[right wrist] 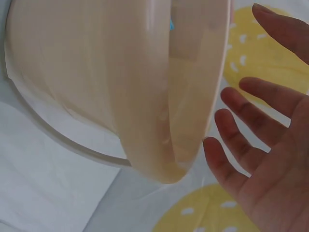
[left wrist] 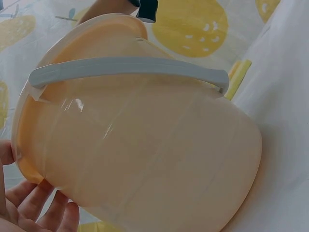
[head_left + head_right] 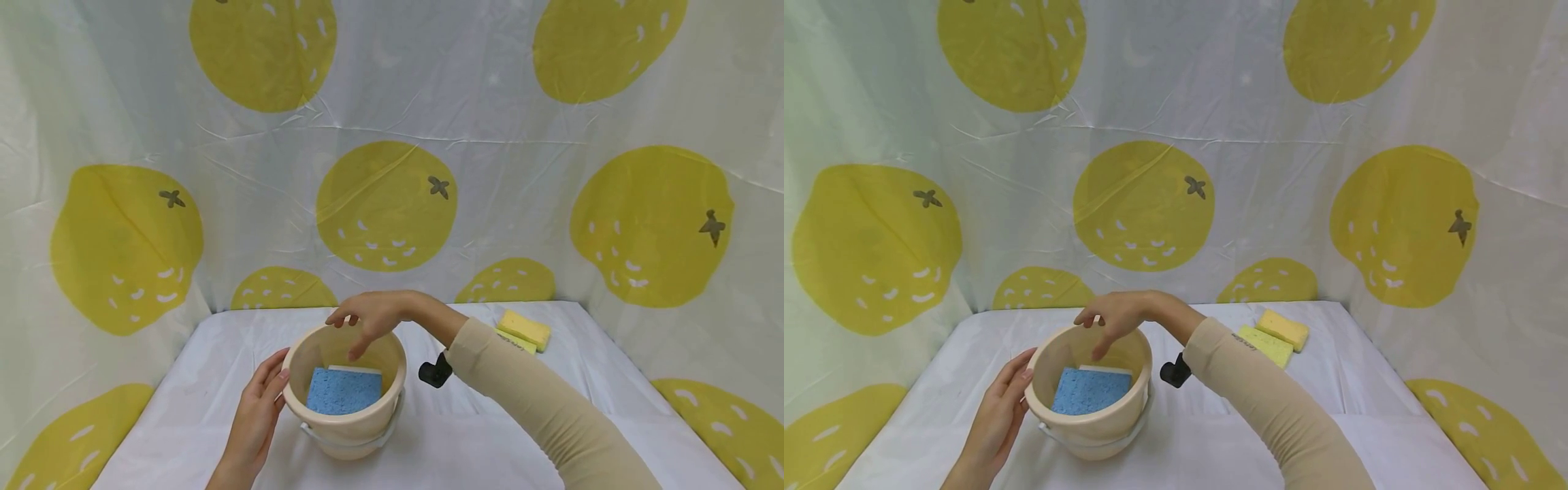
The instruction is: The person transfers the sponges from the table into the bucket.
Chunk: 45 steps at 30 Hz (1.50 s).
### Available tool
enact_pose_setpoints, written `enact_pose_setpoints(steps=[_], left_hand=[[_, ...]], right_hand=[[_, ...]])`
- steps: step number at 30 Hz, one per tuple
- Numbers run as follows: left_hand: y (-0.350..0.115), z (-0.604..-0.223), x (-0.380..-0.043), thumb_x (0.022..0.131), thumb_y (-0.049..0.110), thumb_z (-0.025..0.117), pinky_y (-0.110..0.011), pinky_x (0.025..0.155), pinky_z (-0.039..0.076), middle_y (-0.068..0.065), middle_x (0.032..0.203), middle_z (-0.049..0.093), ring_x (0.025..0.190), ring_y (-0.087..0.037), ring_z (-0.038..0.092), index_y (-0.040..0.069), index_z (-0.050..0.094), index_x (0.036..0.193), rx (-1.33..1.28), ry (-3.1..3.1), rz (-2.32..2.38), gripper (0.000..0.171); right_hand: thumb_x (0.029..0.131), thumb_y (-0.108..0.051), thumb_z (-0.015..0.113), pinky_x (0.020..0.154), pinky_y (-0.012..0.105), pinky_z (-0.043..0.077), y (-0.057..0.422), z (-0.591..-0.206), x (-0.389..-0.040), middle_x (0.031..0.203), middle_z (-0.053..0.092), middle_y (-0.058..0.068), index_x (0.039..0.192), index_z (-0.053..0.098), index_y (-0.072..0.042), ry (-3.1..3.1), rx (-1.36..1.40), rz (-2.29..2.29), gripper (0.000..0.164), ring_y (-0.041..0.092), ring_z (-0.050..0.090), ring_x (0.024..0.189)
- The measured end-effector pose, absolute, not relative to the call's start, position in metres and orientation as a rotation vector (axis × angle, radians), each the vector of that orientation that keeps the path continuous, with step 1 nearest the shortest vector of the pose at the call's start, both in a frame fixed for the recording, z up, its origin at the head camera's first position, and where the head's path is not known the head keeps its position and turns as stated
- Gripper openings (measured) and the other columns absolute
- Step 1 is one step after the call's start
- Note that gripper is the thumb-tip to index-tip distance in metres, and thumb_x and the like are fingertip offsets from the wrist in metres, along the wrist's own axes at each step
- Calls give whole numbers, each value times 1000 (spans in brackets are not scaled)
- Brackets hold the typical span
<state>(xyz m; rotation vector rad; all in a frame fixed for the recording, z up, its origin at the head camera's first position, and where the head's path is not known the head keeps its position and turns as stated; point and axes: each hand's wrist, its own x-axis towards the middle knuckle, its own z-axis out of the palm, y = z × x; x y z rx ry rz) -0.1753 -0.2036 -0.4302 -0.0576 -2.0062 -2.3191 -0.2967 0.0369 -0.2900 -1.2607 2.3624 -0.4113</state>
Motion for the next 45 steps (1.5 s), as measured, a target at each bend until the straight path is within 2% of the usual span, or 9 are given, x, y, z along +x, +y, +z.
enact_pose_setpoints(steps=[11, 22, 30, 33, 45], left_hand=[[-203, -431, -177, 109, 27, 56, -21, 101, 46, -10, 155, 43, 132, -9, 50, 7, 42, 154, -59, -1994, -2309, 51], [-203, -429, -175, 110, 26, 54, -20, 99, 47, -15, 156, 41, 128, -6, 52, 3, 39, 155, -101, -1989, -2294, 53], [-203, -430, -176, 109, 29, 57, -21, 100, 47, -8, 154, 43, 131, -7, 51, 8, 42, 154, -54, -2002, -2308, 52], [-203, -431, -176, 109, 30, 57, -21, 100, 47, -8, 154, 44, 132, -8, 50, 8, 42, 154, -62, -2006, -2304, 52], [-204, -431, -175, 109, 29, 57, -22, 100, 47, -8, 153, 44, 130, -8, 51, 8, 42, 154, -75, -2007, -2292, 52]], right_hand=[[89, -34, 81, 101, 33, 46, 57, -288, -298, 144, 56, 6, 155, 47, -11, 2369, -1240, -433, 78, 25, 54, 128], [88, -35, 82, 99, 37, 47, 88, -284, -298, 143, 56, 2, 155, 49, -16, 2439, -1156, -479, 76, 23, 52, 128], [88, -35, 83, 99, 38, 48, 109, -286, -299, 143, 56, -1, 155, 49, -16, 2456, -1088, -519, 77, 24, 52, 129], [88, -34, 83, 101, 40, 47, 116, -288, -301, 143, 56, 0, 155, 49, -16, 2466, -1067, -539, 77, 28, 51, 131], [89, -33, 83, 102, 43, 47, 144, -290, -303, 140, 57, -2, 154, 50, -15, 2485, -951, -602, 76, 27, 51, 131]])
